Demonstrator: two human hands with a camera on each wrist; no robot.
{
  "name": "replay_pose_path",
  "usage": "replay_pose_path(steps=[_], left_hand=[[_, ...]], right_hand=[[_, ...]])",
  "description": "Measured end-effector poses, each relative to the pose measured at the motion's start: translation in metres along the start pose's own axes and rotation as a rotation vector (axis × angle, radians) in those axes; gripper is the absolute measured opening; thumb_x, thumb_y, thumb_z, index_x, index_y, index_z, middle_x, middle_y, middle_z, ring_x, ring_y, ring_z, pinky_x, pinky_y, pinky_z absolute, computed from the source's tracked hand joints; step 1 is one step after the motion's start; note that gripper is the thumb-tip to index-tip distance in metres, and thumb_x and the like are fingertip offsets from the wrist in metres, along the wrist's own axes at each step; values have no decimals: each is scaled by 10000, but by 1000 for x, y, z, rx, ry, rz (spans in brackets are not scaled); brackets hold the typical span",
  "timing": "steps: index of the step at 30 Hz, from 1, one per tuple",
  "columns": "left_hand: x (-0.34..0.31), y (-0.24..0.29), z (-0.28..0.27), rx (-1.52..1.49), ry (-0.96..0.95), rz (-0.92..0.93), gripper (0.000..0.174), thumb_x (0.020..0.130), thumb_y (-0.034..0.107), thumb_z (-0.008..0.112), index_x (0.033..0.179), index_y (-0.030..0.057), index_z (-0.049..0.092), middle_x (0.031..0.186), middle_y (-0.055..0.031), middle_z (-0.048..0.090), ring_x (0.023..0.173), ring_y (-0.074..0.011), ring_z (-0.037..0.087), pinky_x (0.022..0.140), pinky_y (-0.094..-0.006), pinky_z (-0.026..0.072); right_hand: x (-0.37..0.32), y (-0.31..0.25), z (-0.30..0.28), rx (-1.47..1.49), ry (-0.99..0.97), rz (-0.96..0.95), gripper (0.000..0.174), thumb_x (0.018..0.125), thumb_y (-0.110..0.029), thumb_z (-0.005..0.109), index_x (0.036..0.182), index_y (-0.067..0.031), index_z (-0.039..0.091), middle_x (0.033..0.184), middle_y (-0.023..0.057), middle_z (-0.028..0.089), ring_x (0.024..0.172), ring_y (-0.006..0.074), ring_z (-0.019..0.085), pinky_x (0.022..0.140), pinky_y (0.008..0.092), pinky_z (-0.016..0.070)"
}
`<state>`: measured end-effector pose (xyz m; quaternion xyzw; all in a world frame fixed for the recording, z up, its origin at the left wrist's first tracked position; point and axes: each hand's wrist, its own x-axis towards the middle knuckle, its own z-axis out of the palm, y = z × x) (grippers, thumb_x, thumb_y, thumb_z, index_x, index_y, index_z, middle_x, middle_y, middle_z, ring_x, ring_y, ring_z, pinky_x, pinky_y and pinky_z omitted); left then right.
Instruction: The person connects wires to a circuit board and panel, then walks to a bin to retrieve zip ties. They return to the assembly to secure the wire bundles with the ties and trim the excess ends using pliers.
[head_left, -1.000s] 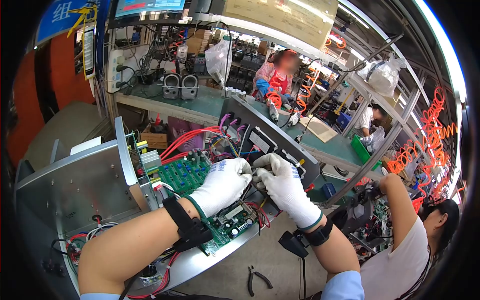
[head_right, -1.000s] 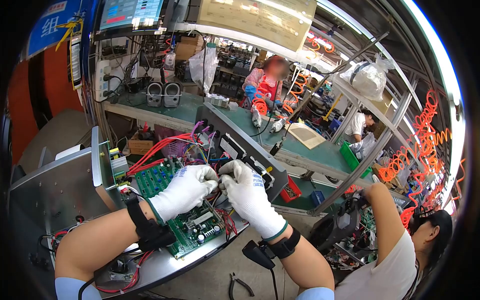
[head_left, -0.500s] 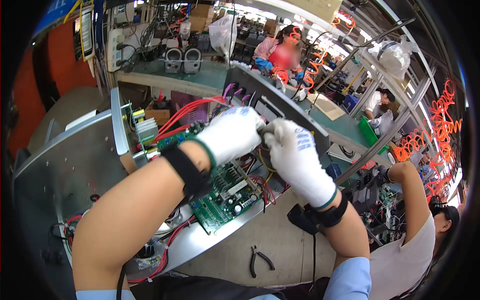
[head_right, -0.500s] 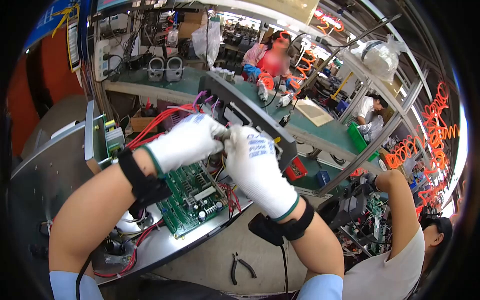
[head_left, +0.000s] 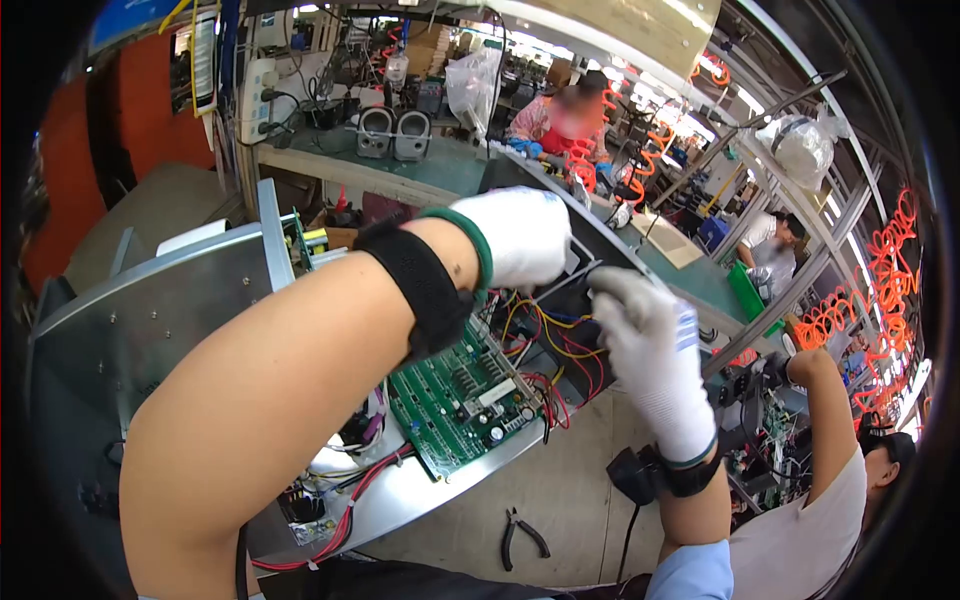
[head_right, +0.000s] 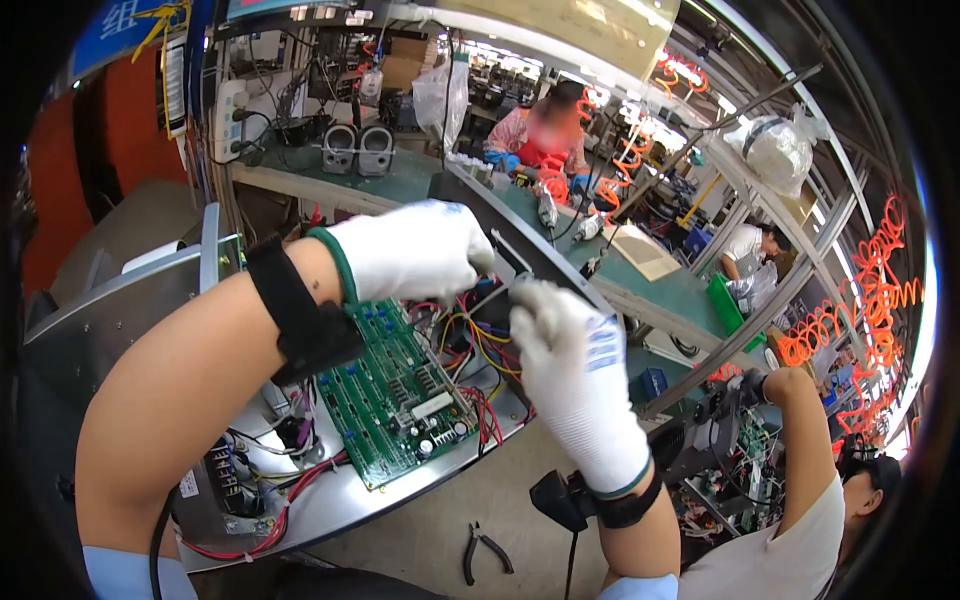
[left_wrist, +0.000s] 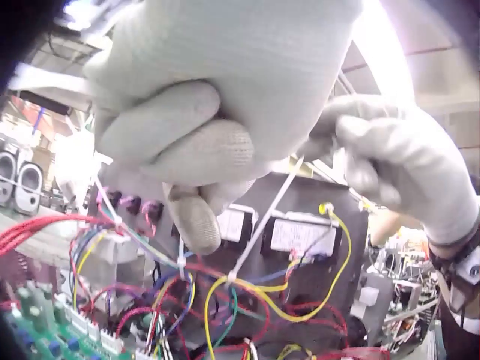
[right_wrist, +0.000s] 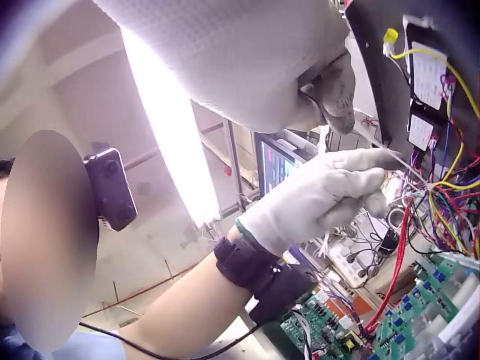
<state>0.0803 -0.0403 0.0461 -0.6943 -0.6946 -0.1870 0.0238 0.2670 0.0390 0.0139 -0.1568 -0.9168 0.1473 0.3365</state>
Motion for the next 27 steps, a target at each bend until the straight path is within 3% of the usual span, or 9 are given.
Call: replay_pose_path(steps=[2, 4, 8, 10, 12, 16, 20, 24, 27], left_hand=[[3, 4, -2, 71, -124, 259, 247, 756, 113, 567, 928, 26, 720, 751, -157, 687, 682, -234, 671, 654, -338, 521], [2, 6, 3, -15, -63, 334, 209, 746, 96, 580, 877, 11, 719, 737, -159, 684, 686, -263, 665, 668, -339, 515], [-15, 20, 0, 106, 33, 4, 231, 798, 135, 551, 935, 9, 688, 903, -197, 684, 843, -336, 676, 761, -401, 533], [-22, 22, 5, 200, 108, -89, 211, 810, 171, 565, 881, 7, 678, 871, -207, 681, 831, -341, 675, 750, -413, 535], [-29, 16, 11, 293, 120, -38, 216, 802, 173, 565, 877, 3, 674, 826, -191, 683, 775, -334, 682, 674, -436, 542], [-37, 24, 17, 371, -145, -108, 221, 779, 165, 574, 909, 25, 686, 856, -169, 698, 795, -317, 698, 665, -438, 553], [-29, 20, 40, 214, -85, -116, 239, 814, 177, 551, 951, 26, 677, 879, -159, 699, 826, -297, 696, 679, -419, 550], [-13, 17, 29, 241, 217, -91, 238, 782, 147, 562, 947, 24, 682, 883, -188, 688, 840, -319, 683, 707, -419, 534], [12, 6, 19, -33, -15, -19, 225, 756, 128, 575, 909, 18, 699, 866, -198, 688, 814, -316, 679, 749, -384, 521]], right_hand=[[-2, 3, 12, -206, -146, -48, 180, 886, -150, 567, 979, -14, 639, 908, 199, 650, 863, 370, 638, 740, 438, 505], [-6, 18, 35, -295, -223, -65, 212, 897, -209, 558, 963, -12, 601, 863, 189, 637, 826, 378, 631, 713, 456, 498], [-7, 18, 57, -350, -246, 29, 245, 897, -250, 577, 1021, -39, 570, 875, 172, 637, 789, 351, 646, 687, 460, 505], [-5, 19, 65, -423, -241, 24, 237, 891, -243, 582, 1018, -43, 577, 862, 167, 639, 787, 346, 648, 683, 452, 508], [-3, 18, 65, -492, -238, 17, 230, 885, -237, 586, 1015, -48, 583, 849, 163, 642, 784, 340, 650, 679, 445, 510], [0, 18, 62, -482, -237, -20, 181, 869, -219, 594, 963, -66, 610, 805, 146, 648, 776, 328, 654, 674, 436, 510], [3, 18, 60, -415, -256, 19, 164, 872, -214, 591, 951, -74, 623, 809, 145, 655, 780, 330, 654, 682, 442, 503], [-1, 14, 54, -408, -269, 56, 171, 885, -220, 577, 961, -74, 625, 827, 151, 660, 784, 334, 654, 688, 442, 502], [-5, 20, 59, -250, -175, 58, 231, 901, -278, 571, 974, -72, 648, 835, 169, 662, 770, 337, 658, 677, 450, 505]])
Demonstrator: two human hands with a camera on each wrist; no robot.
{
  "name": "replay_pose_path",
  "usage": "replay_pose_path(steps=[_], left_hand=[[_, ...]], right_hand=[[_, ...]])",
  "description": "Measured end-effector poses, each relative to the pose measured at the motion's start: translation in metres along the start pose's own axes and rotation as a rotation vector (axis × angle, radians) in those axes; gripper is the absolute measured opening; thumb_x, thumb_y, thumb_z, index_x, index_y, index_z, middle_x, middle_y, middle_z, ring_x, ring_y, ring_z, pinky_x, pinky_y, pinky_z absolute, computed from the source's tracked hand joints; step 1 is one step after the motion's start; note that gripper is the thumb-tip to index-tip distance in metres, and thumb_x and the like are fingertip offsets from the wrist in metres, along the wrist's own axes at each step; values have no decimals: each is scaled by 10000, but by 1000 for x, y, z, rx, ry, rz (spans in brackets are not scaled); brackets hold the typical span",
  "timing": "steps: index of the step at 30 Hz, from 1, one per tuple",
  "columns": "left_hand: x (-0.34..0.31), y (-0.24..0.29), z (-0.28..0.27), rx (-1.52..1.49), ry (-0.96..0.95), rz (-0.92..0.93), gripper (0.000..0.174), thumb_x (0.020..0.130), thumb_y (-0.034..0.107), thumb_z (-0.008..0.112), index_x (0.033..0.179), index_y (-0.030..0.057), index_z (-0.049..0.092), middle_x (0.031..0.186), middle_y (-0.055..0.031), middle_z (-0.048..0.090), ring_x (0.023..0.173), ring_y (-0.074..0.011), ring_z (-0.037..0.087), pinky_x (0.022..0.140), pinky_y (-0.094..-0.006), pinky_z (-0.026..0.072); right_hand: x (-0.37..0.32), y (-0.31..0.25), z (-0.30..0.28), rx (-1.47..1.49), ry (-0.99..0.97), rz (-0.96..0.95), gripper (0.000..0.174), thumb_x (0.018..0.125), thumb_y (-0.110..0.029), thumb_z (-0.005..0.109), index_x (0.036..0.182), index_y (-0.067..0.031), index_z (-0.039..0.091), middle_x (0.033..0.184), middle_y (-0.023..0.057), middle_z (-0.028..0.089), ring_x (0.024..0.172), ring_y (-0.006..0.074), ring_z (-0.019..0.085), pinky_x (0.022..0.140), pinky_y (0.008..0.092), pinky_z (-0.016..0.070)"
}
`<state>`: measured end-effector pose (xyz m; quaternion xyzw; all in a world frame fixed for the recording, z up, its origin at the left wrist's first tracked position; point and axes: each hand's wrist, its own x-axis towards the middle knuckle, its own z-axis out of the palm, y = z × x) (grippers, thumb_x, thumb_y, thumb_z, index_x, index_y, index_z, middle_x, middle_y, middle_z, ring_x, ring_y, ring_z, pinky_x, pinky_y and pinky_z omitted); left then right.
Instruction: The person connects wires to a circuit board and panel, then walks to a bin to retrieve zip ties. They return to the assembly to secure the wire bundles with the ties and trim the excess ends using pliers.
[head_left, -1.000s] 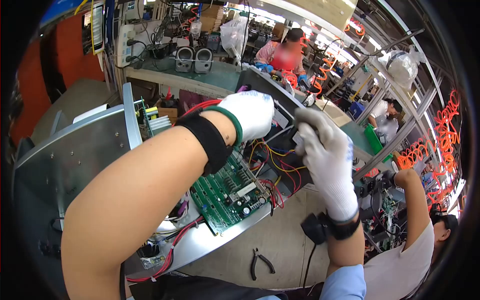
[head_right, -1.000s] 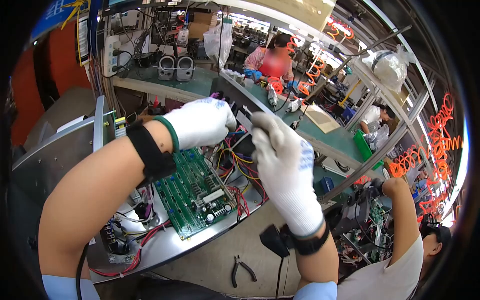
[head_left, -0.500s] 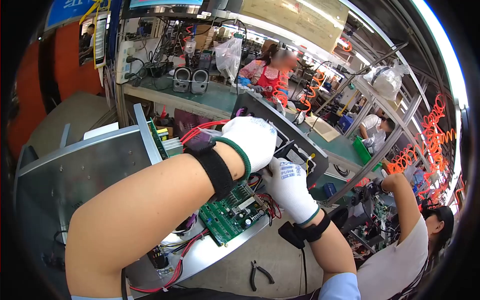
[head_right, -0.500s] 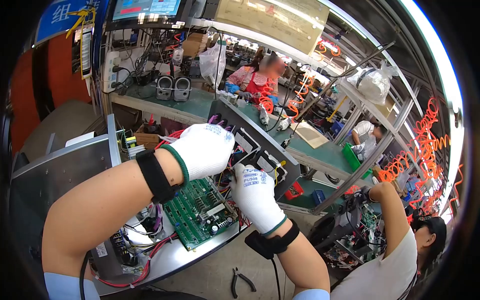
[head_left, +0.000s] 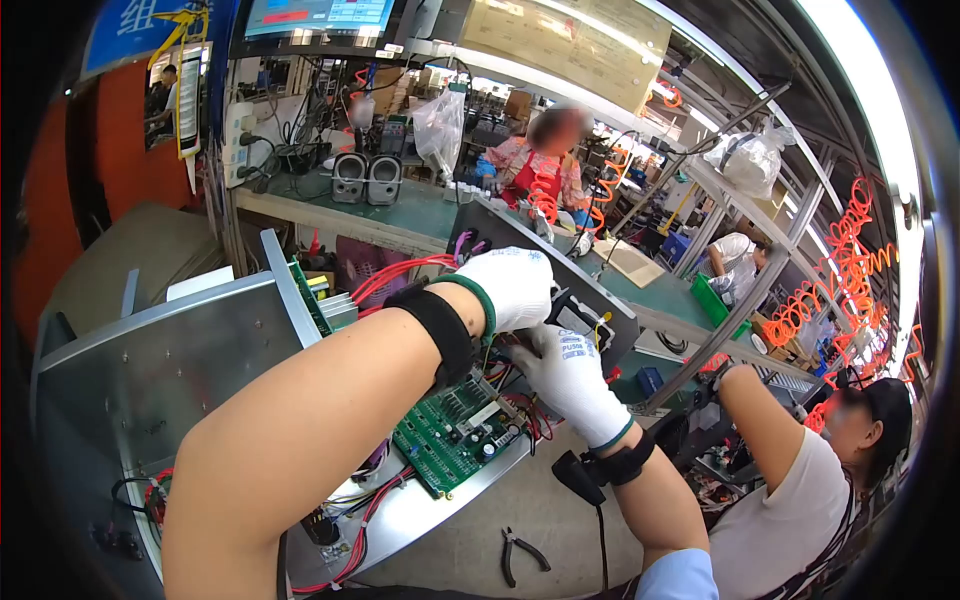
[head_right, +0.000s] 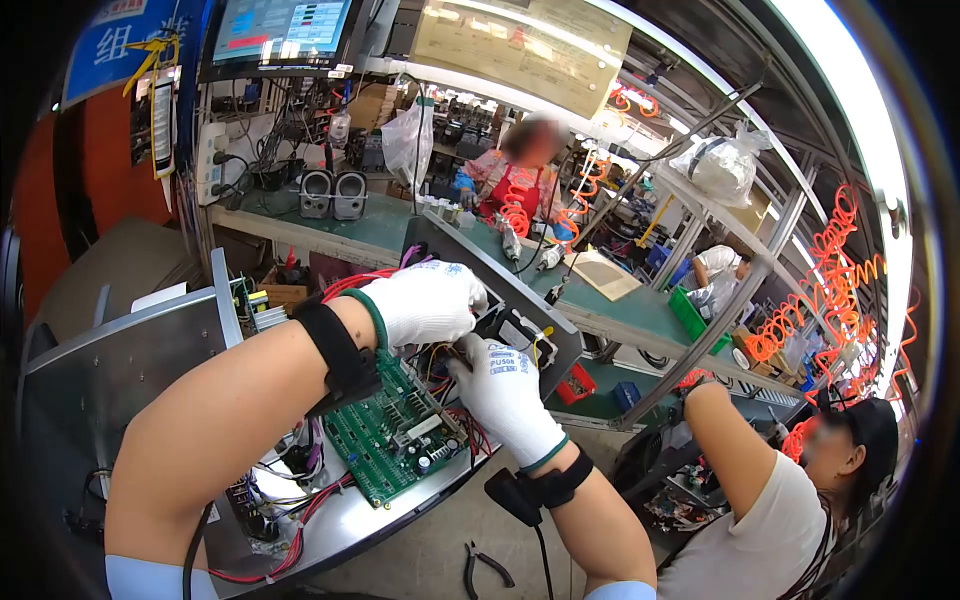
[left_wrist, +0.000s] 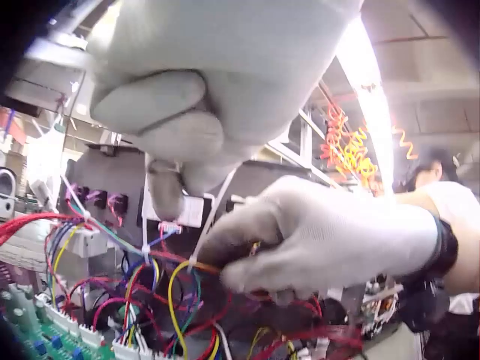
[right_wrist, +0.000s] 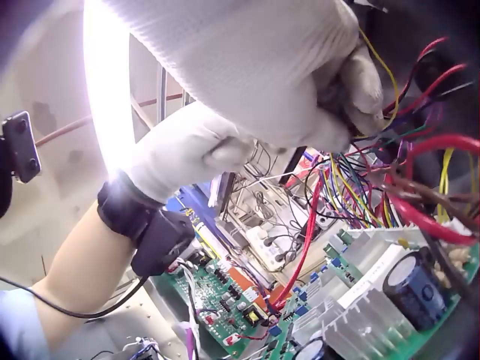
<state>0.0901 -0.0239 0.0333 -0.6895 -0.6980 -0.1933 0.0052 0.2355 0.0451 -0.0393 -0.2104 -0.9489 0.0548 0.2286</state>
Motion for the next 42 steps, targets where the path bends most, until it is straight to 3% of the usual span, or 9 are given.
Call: replay_pose_path(steps=[11, 13, 14, 17, 19, 23, 28, 37, 42], left_hand=[[-20, 17, 14, -119, 55, -230, 295, 839, 199, 526, 1000, 4, 679, 1010, -240, 666, 957, -360, 656, 838, -435, 519], [-21, 13, 16, -156, 188, -225, 298, 905, 256, 468, 862, 43, 674, 864, -205, 665, 858, -371, 648, 794, -459, 495], [-25, 6, 21, 22, 492, 60, 318, 941, 223, 425, 842, 31, 659, 798, -192, 651, 750, -367, 631, 745, -449, 492], [-53, 41, -38, -395, 366, -101, 255, 946, 176, 445, 851, 14, 617, 703, -143, 595, 678, -310, 590, 649, -414, 471], [-75, 39, -28, 120, 534, 473, 148, 885, 76, 484, 842, 5, 606, 674, -133, 575, 675, -314, 593, 655, -407, 480], [-138, 96, 33, -378, -209, 45, 353, 799, 41, 540, 1139, -46, 497, 880, -207, 603, 805, -370, 619, 680, -428, 498], [-143, 114, 67, -570, -450, -103, 640, 834, 105, 587, 1400, -34, 322, 1007, -248, 616, 835, -359, 645, 692, -397, 512], [-146, 122, 53, -591, -598, -131, 676, 863, 190, 596, 1449, 74, 279, 909, -208, 639, 767, -309, 665, 628, -369, 506], [-151, 108, 35, -271, -462, -4, 376, 910, 224, 535, 1249, 65, 503, 865, -165, 647, 737, -315, 658, 604, -403, 512]], right_hand=[[16, -5, 9, -328, -56, 6, 351, 875, -390, 593, 870, -50, 679, 846, 146, 674, 747, 310, 682, 655, 439, 535], [10, -11, -3, -299, -115, 32, 338, 873, -383, 598, 930, -56, 660, 905, 160, 672, 792, 325, 678, 679, 436, 533], [1, -15, -11, -254, -67, 29, 333, 874, -375, 599, 976, -62, 646, 952, 164, 668, 829, 333, 672, 694, 431, 531], [-38, -10, -33, 93, 284, -81, 357, 850, -250, 654, 1156, -73, 599, 1037, 148, 649, 901, 335, 651, 750, 411, 521], [-76, -14, -63, 273, 349, -35, 427, 775, -100, 696, 1186, -30, 603, 934, 119, 658, 730, 234, 655, 656, 314, 529], [-148, -27, -65, 496, 295, -315, 486, 694, -158, 810, 1135, -34, 646, 855, 116, 669, 704, 240, 669, 616, 320, 537], [-173, -32, -56, 408, 148, -264, 242, 713, -69, 762, 933, -16, 675, 786, 143, 671, 700, 300, 673, 611, 341, 521], [-169, -29, -72, 626, 17, -267, 196, 777, -138, 766, 911, -68, 641, 789, 78, 666, 682, 242, 662, 607, 314, 521], [-173, -9, -77, 916, 117, -125, 132, 770, -102, 737, 853, -35, 659, 781, 65, 674, 665, 149, 644, 585, 282, 494]])
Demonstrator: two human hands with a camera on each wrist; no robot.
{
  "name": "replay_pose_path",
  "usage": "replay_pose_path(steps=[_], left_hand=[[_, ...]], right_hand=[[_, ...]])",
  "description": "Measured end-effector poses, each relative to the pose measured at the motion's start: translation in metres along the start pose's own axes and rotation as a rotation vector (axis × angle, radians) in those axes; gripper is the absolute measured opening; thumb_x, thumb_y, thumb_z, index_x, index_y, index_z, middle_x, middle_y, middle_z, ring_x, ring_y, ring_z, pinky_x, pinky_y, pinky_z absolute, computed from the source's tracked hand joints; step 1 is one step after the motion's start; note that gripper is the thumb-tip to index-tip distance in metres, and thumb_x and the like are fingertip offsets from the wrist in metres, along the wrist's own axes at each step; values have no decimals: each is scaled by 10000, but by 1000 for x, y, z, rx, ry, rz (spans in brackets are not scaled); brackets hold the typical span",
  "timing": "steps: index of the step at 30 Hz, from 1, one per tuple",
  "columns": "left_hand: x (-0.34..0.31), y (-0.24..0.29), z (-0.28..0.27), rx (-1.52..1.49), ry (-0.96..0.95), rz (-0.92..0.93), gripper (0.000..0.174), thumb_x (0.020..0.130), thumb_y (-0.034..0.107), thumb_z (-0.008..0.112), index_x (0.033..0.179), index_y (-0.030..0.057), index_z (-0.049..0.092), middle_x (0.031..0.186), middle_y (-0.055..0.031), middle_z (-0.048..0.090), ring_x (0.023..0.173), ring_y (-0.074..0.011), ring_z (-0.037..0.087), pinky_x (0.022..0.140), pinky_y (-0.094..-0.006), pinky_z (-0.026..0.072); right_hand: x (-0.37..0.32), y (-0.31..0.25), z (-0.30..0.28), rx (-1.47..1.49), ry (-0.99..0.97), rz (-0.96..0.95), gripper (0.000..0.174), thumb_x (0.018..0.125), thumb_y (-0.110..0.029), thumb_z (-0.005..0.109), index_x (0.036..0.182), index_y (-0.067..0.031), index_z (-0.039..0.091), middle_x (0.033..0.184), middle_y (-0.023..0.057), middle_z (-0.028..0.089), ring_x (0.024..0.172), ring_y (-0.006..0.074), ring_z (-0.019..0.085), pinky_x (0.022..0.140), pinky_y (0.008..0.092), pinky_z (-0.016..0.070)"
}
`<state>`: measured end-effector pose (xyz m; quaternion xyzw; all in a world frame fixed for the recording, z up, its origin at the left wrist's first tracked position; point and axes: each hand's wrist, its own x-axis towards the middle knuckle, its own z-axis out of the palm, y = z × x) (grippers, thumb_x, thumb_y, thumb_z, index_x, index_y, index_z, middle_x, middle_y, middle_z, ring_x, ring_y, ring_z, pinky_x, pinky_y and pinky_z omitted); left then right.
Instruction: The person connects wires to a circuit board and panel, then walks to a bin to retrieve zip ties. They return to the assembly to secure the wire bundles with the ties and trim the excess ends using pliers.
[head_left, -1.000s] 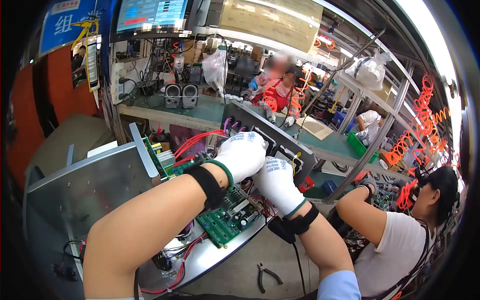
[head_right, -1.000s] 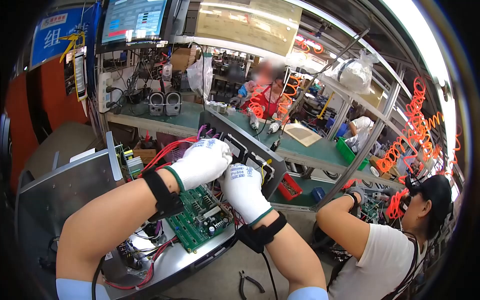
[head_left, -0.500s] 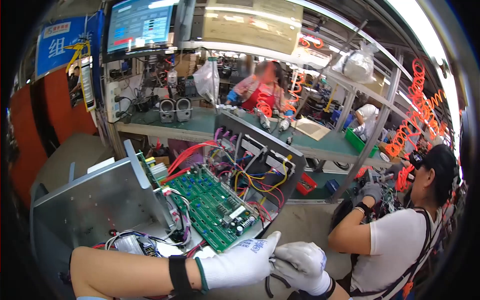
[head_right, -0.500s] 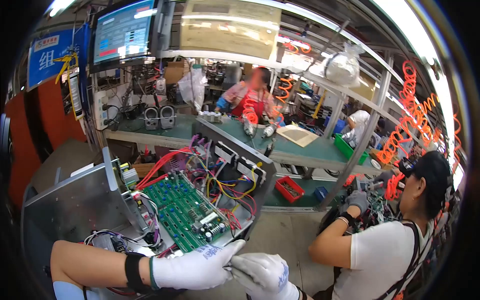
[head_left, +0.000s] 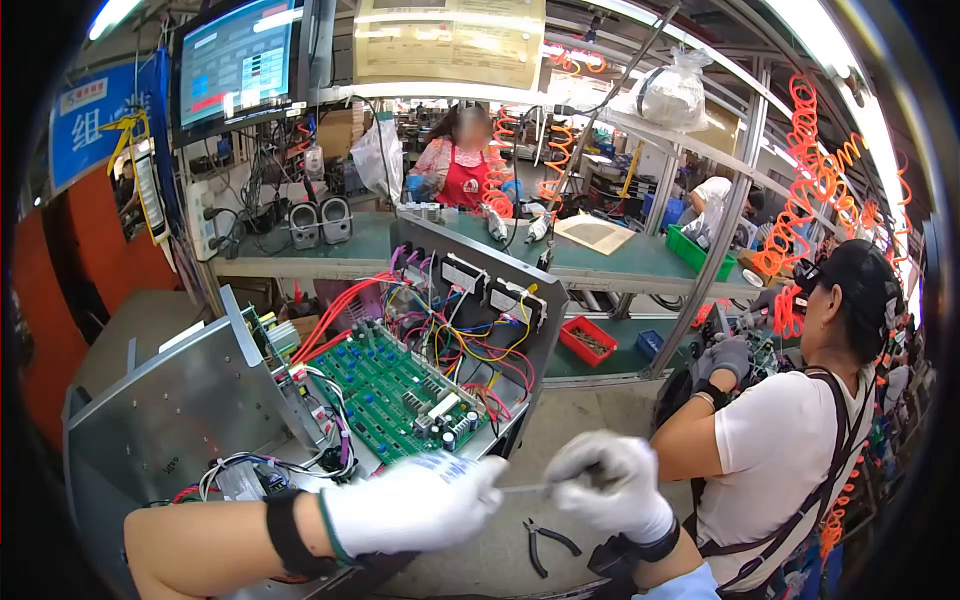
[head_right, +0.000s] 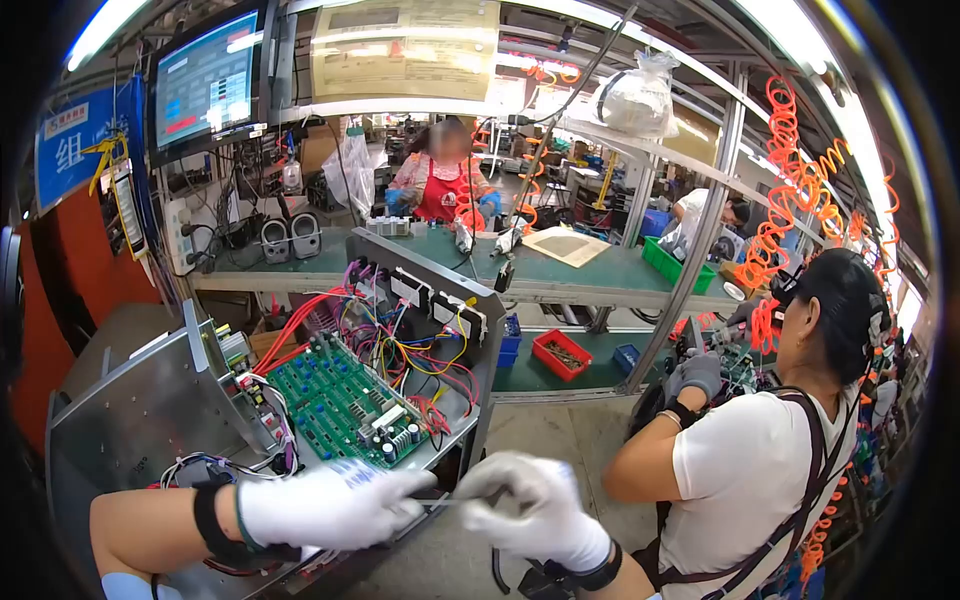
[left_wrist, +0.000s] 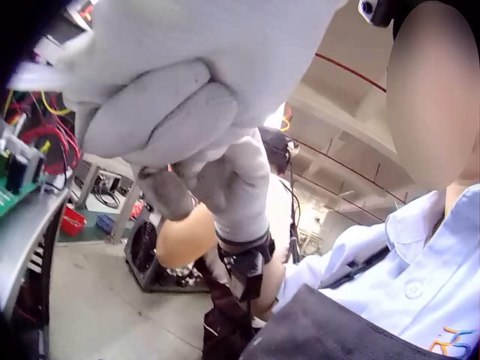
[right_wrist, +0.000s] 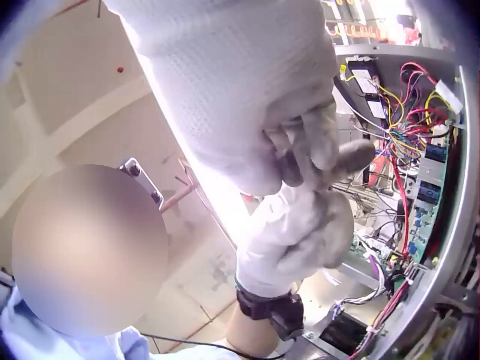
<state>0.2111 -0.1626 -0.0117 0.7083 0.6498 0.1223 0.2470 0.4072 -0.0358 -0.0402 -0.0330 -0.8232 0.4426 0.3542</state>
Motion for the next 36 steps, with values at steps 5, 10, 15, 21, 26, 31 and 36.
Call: replay_pose_path(steps=[5, 10, 15, 21, 26, 31, 36], left_hand=[[-4, -19, -61, -190, 669, -129, 297, 941, 132, 517, 1191, -20, 572, 872, -125, 657, 778, -166, 631, 701, -312, 515], [12, 13, -32, -45, 176, -5, 370, 923, 234, 557, 1244, 51, 581, 899, -125, 682, 769, -195, 656, 715, -323, 513], [14, -2, -56, 47, 212, -240, 219, 913, 192, 572, 1043, 61, 689, 840, -109, 695, 741, -200, 664, 688, -319, 516], [82, -52, -48, 202, 599, -63, 201, 905, 175, 553, 1002, 30, 653, 998, -161, 677, 896, -305, 658, 781, -376, 505], [114, -52, -57, 181, 449, -155, 217, 907, 189, 525, 965, 8, 629, 968, -198, 664, 893, -355, 644, 780, -420, 492], [117, -55, -83, 133, 79, -111, 206, 915, 215, 534, 959, 38, 630, 698, -66, 582, 661, -161, 576, 623, -332, 464], [113, -47, -93, 54, 129, -195, 193, 920, 202, 520, 960, 47, 628, 673, -45, 567, 584, -119, 547, 548, -309, 441]], right_hand=[[6, 7, -20, -35, 290, 191, 113, 748, -74, 724, 818, -22, 652, 763, 28, 656, 630, 52, 578, 530, 193, 444], [16, 8, 11, -37, 206, 170, 104, 797, -68, 700, 880, -20, 659, 770, 5, 621, 656, 18, 532, 587, 181, 439], [17, 64, 3, -30, 290, 453, 334, 858, -175, 642, 1129, 19, 619, 863, 51, 672, 654, 64, 579, 639, 238, 493], [31, 106, 10, 239, 334, 685, 386, 909, -179, 588, 1240, 10, 528, 928, 77, 654, 666, 89, 615, 586, 231, 497], [25, 112, 27, 260, 376, 602, 377, 907, -138, 577, 1251, -2, 507, 913, 80, 642, 657, 86, 619, 547, 232, 485], [48, 131, 42, 122, 315, 516, 400, 870, -73, 571, 1263, -30, 513, 916, 110, 657, 676, 157, 645, 599, 313, 515], [77, 137, 43, -562, 359, 29, 324, 867, -36, 501, 1187, -54, 552, 940, 202, 624, 818, 394, 620, 696, 450, 511]])
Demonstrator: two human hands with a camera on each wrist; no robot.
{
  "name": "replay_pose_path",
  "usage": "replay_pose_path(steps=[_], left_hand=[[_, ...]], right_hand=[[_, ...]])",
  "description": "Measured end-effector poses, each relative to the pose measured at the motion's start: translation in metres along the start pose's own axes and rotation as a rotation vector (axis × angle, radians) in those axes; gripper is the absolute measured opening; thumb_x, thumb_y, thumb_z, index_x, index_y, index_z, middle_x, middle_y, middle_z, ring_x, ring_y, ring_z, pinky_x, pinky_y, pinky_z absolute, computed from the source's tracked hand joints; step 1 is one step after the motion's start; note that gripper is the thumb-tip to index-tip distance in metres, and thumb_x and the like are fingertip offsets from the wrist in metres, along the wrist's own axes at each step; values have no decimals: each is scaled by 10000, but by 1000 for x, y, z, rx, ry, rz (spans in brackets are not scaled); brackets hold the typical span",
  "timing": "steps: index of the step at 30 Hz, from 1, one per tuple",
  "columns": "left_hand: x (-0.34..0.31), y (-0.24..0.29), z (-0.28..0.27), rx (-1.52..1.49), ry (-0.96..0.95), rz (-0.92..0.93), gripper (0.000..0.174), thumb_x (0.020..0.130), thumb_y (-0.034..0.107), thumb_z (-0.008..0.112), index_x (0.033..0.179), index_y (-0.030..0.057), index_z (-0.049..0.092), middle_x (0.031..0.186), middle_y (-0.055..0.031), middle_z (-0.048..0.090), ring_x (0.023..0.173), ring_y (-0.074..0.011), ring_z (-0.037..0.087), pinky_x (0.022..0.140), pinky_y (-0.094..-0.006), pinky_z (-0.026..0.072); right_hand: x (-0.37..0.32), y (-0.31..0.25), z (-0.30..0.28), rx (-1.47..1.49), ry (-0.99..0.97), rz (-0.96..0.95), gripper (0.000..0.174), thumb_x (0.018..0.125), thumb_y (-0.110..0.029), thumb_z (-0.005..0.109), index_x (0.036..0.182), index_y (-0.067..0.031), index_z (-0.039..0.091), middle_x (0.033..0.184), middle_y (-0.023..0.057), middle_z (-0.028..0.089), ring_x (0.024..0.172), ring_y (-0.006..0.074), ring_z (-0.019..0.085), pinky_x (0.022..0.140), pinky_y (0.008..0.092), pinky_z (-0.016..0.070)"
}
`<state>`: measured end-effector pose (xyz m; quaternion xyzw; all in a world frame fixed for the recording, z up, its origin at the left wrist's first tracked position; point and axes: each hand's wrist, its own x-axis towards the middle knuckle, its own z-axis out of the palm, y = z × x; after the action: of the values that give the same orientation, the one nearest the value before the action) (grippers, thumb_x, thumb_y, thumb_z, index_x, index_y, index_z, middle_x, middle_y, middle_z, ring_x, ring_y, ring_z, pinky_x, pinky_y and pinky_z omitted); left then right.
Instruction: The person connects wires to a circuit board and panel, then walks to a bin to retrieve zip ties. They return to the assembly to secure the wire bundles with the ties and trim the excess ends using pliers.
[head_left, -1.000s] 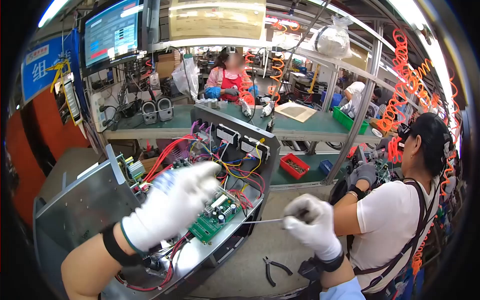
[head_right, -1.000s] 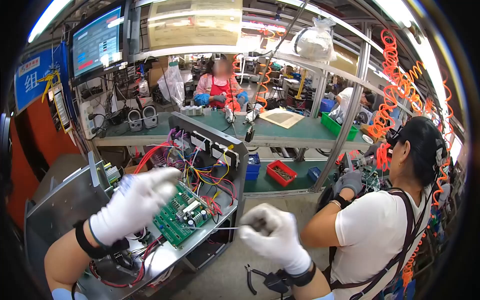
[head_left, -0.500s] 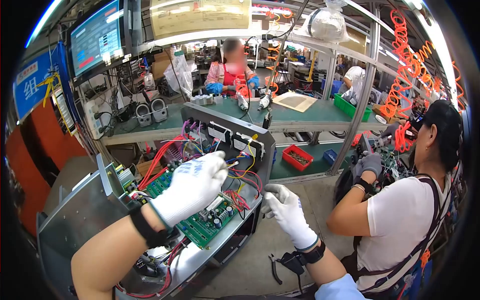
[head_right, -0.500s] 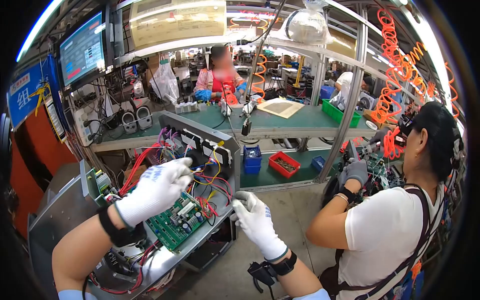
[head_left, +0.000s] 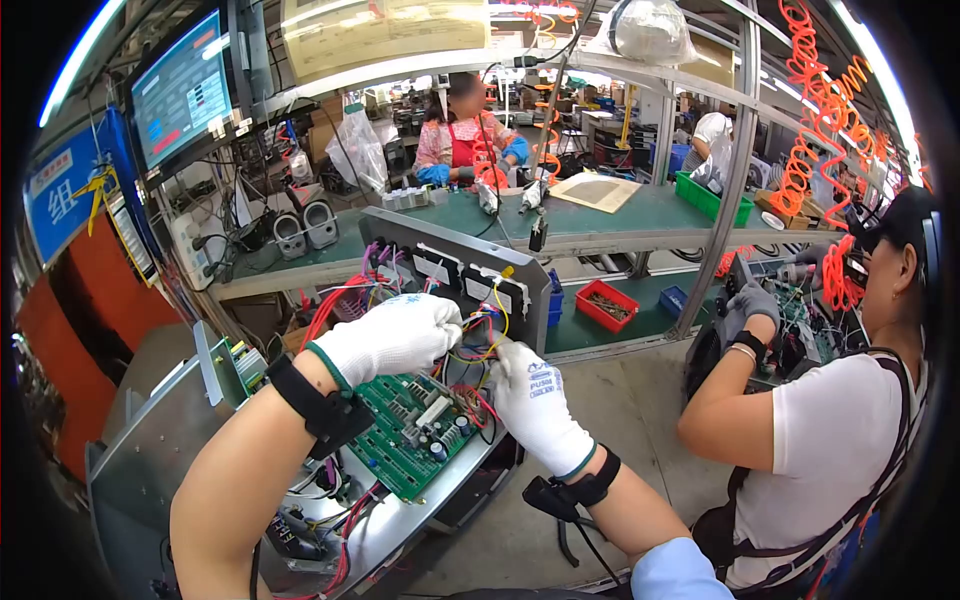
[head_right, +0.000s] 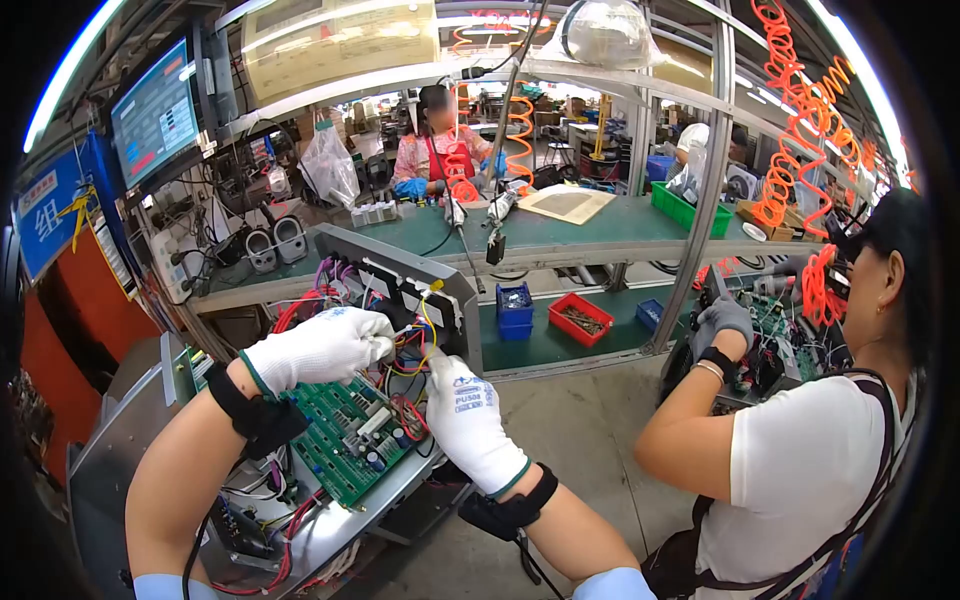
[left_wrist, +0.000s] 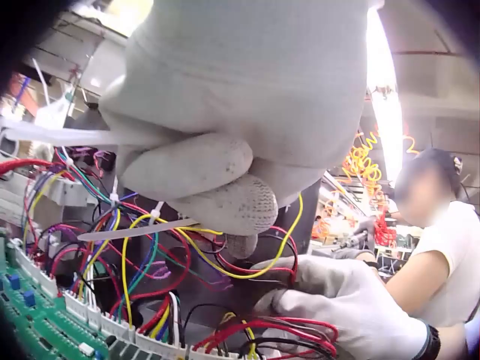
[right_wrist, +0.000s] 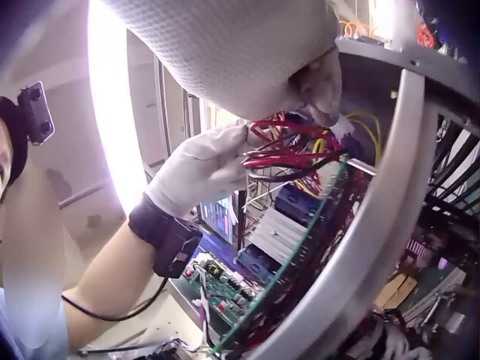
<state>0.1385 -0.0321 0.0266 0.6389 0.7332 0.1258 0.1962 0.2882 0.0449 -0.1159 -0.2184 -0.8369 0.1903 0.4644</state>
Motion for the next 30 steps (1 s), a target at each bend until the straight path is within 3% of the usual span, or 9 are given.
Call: replay_pose_path(steps=[3, 5, 9, 15, 17, 21, 24, 26, 30], left_hand=[[-2, -7, 6, 75, 137, 1, 196, 917, 203, 526, 967, 44, 630, 675, -58, 586, 567, -140, 562, 549, -313, 445], [-12, -2, 6, 68, 192, -63, 203, 909, 195, 532, 991, 39, 634, 715, -77, 617, 610, -165, 593, 587, -327, 459], [-29, 2, 13, 185, 411, 91, 220, 924, 193, 528, 1015, 19, 627, 762, -88, 619, 690, -151, 597, 635, -319, 461], [-26, 7, 15, -157, 167, -50, 252, 963, 174, 502, 1135, 39, 628, 760, -17, 602, 617, -82, 498, 565, -262, 423], [-17, -7, 29, -296, 155, 110, 230, 974, 164, 490, 1134, 45, 603, 763, 8, 571, 624, -55, 473, 555, -244, 418], [-23, -2, 35, -50, 7, 135, 242, 964, 148, 434, 1132, 42, 573, 632, -10, 541, 582, -112, 537, 578, -290, 442], [-32, -9, 33, -21, -20, 132, 247, 963, 149, 448, 1153, 51, 571, 672, -31, 572, 603, -151, 585, 601, -308, 471], [-44, -15, 42, 178, 211, 394, 186, 950, 151, 482, 1078, 56, 578, 804, -74, 635, 653, -222, 638, 646, -324, 508], [-45, -29, 48, 487, 234, 436, 94, 815, 117, 541, 901, 80, 536, 1147, -144, 624, 652, -277, 647, 523, -371, 520]], right_hand=[[6, -6, -10, -6, -173, -93, 334, 823, -12, 494, 1139, -89, 571, 934, 176, 613, 829, 373, 631, 698, 447, 514], [9, -14, -28, -65, -480, -195, 343, 801, -10, 564, 1138, -65, 600, 995, 148, 624, 881, 352, 631, 720, 406, 511], [8, -11, -48, -42, -484, -210, 401, 784, -25, 585, 1178, -95, 598, 967, 122, 613, 860, 328, 629, 718, 398, 514], [3, 2, -52, -28, -477, -250, 398, 802, -26, 562, 1193, -98, 585, 954, 121, 616, 850, 327, 631, 711, 403, 512], [2, 2, -52, 6, -465, -225, 370, 822, -43, 551, 1187, -100, 579, 980, 118, 626, 866, 329, 637, 707, 409, 517], [-1, 0, -50, -6, -530, -182, 383, 851, -48, 528, 1230, -94, 554, 1014, 145, 623, 894, 350, 629, 752, 417, 517], [-4, -3, -47, 130, -325, -173, 388, 864, -52, 521, 1248, -99, 555, 995, 171, 614, 887, 358, 620, 729, 420, 509], [-1, 4, -39, 59, -324, -161, 371, 872, -61, 524, 1239, -101, 563, 987, 168, 616, 871, 356, 620, 720, 423, 506], [7, 1, -12, 76, -198, -126, 314, 877, -78, 554, 1188, -95, 588, 939, 155, 627, 821, 347, 623, 689, 423, 505]])
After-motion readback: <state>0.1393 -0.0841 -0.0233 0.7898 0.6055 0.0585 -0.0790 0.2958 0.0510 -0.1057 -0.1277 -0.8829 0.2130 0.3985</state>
